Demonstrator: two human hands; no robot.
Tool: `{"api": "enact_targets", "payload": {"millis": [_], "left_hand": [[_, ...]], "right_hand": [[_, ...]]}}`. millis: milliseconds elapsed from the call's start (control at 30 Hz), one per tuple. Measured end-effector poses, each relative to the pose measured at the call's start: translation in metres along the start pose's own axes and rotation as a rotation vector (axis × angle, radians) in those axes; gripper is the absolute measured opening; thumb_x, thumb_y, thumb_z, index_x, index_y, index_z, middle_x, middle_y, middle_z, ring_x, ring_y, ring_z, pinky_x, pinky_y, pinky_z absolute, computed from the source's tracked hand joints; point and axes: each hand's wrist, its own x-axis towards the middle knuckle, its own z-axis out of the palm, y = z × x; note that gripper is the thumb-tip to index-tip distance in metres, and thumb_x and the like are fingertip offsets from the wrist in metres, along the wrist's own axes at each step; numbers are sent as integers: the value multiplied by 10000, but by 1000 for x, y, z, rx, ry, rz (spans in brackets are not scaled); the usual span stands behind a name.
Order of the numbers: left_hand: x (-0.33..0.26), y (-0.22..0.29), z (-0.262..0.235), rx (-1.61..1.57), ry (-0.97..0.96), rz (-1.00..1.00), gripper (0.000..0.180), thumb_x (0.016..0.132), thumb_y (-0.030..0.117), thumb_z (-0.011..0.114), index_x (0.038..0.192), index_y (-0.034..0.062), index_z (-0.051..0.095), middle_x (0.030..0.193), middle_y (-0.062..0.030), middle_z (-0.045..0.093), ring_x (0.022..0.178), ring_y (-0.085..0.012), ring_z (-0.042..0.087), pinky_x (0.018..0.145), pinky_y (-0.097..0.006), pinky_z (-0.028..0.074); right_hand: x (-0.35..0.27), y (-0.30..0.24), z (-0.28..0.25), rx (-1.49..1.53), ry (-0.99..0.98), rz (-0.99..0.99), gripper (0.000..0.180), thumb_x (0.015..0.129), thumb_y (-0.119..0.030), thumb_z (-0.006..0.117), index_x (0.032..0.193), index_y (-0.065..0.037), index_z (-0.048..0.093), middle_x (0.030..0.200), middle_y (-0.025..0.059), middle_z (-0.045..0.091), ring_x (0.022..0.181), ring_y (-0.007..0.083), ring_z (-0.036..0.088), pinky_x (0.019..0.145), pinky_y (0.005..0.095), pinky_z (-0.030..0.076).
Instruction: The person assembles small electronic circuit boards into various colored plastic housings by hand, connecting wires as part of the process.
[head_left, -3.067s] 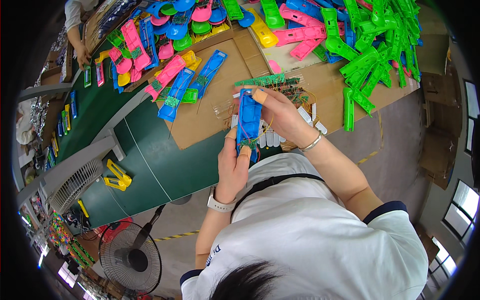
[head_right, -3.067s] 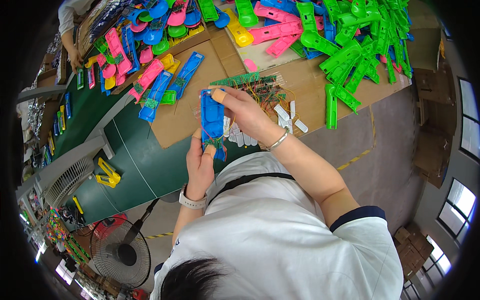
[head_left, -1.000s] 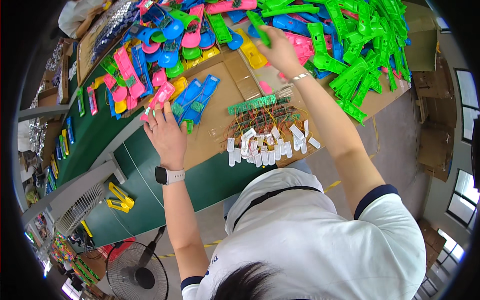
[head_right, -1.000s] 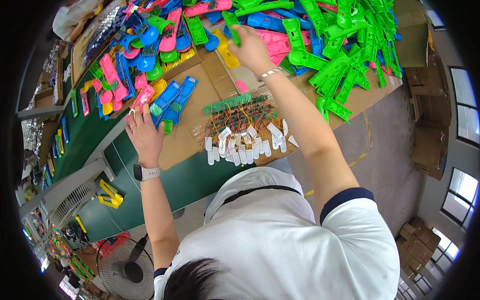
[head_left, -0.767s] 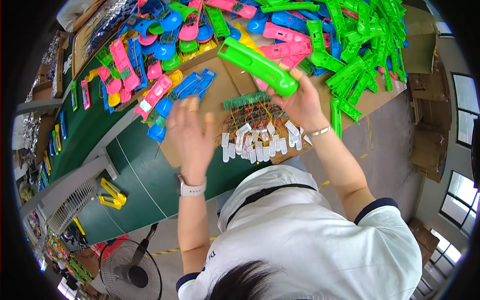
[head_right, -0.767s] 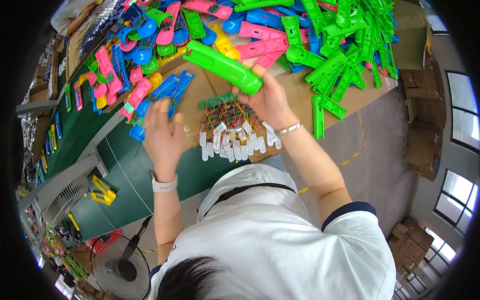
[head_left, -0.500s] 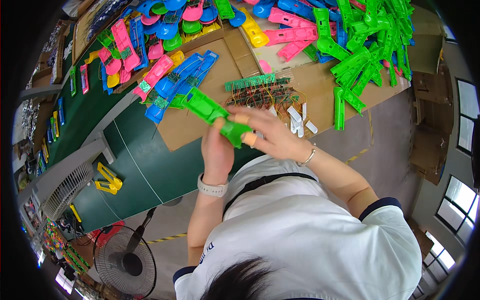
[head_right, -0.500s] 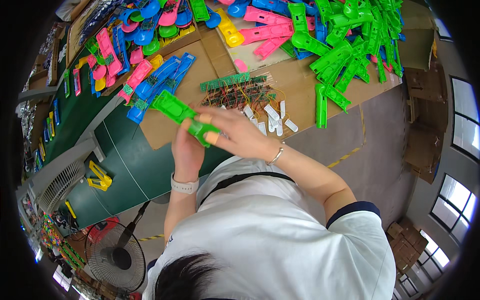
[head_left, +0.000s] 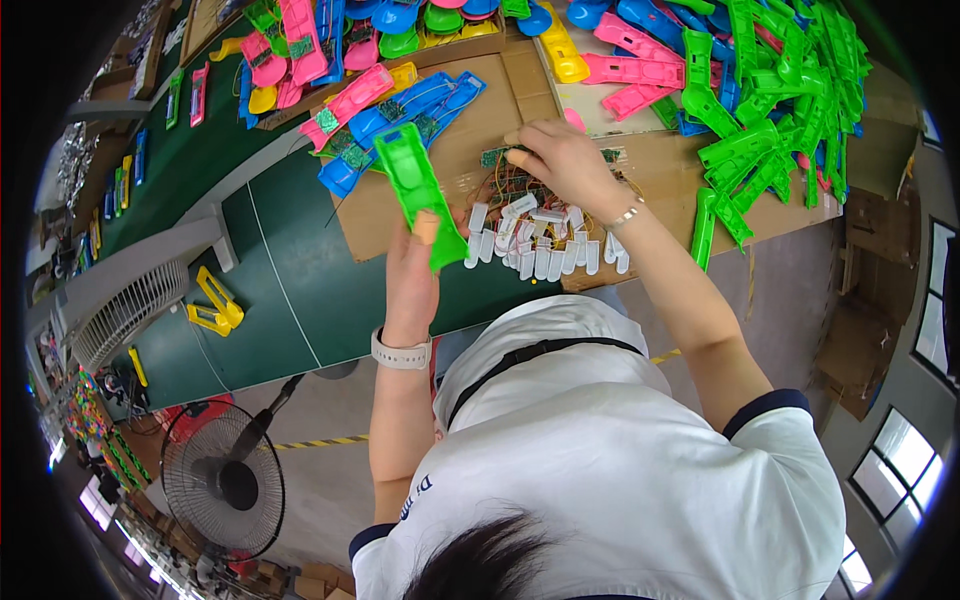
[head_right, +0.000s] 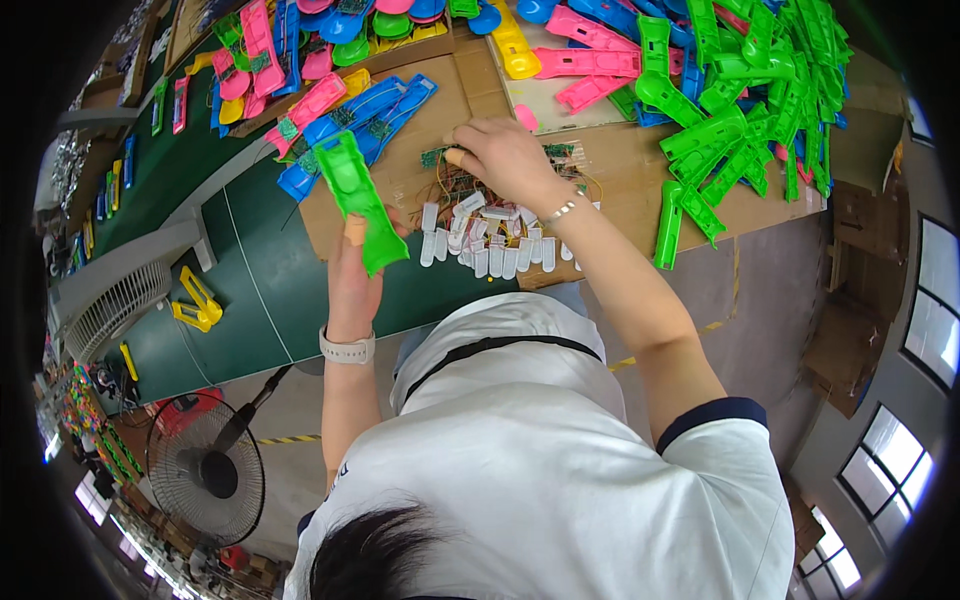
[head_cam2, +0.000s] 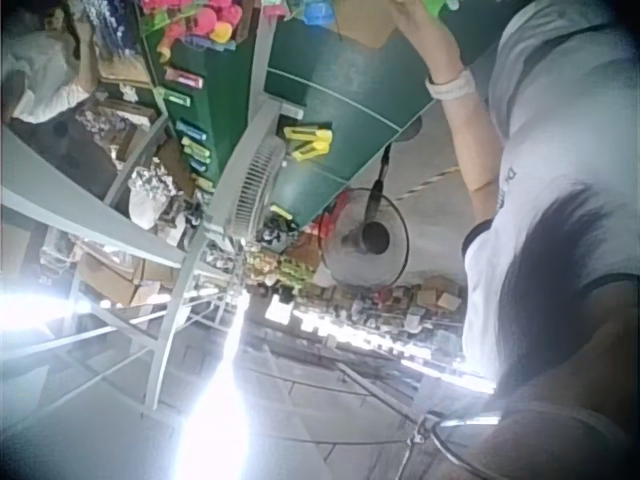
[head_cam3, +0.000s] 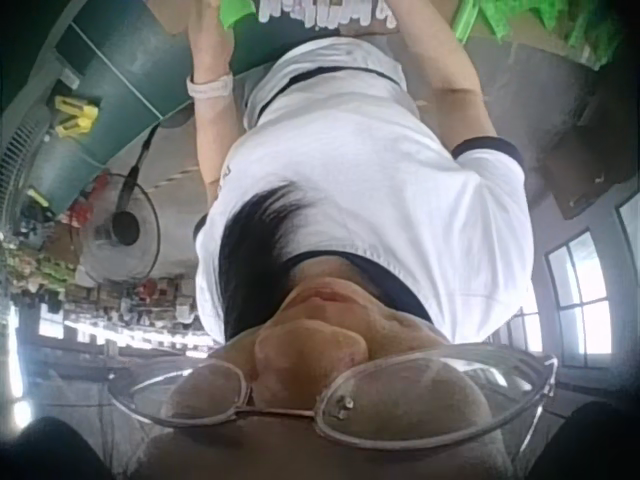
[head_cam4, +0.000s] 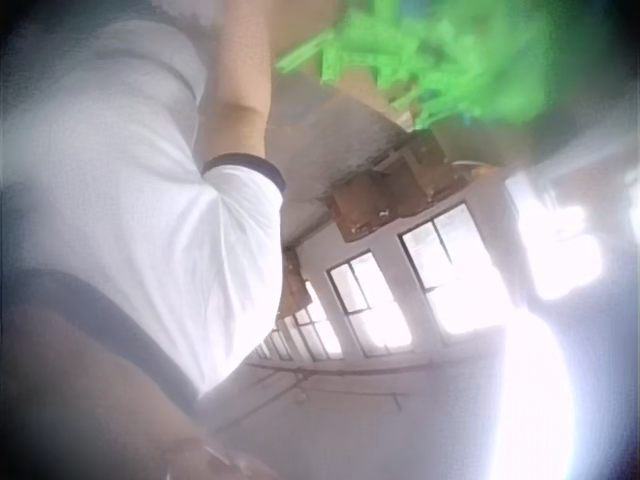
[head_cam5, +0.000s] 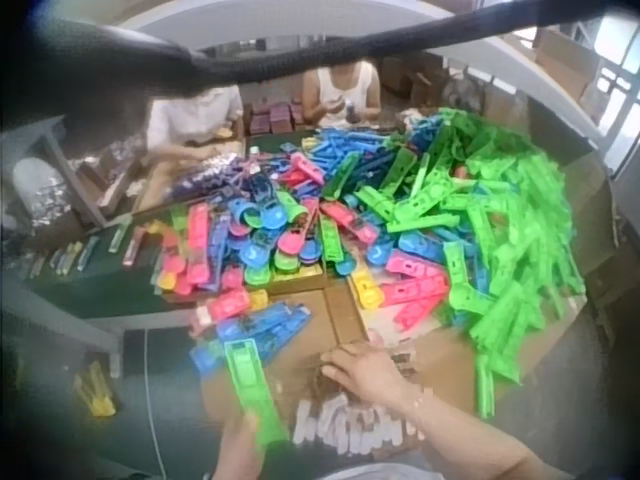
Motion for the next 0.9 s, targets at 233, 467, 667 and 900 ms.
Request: {"api": "enact_targets", "payload": {"millis": [233,467,667,900], "left_hand": [[0,31,39,435,21,256,401,820,-4,607,1197,30,475,1060,-65,606,905,-118,572,785,-258,455],[1,34,39,725,32,214,336,803,8,637,1120,20,528,1021,-59,621,906,-123,576,782,-244,452],[-1,29,52,747,141,411,383,868,241,594,1185,51,494,930,-60,621,804,-179,606,695,-312,476],[0,49,29,-140,-120,157,496,939,357,333,1295,17,392,1113,-144,542,864,-232,582,749,-348,469]], "right_hand": [[-12,-46,-51,19,-71,-190,208,759,-231,671,924,-108,637,859,32,594,730,225,599,620,323,502],[-15,-51,-65,-25,-8,-239,203,736,-238,685,888,-114,632,835,27,594,707,203,599,587,321,499],[-19,-65,-61,-67,33,-73,195,770,-250,660,851,-89,583,742,49,554,686,237,589,576,342,492],[-10,-97,-87,382,-111,69,260,776,-257,680,871,-49,557,816,109,598,685,293,594,597,360,481]]}}
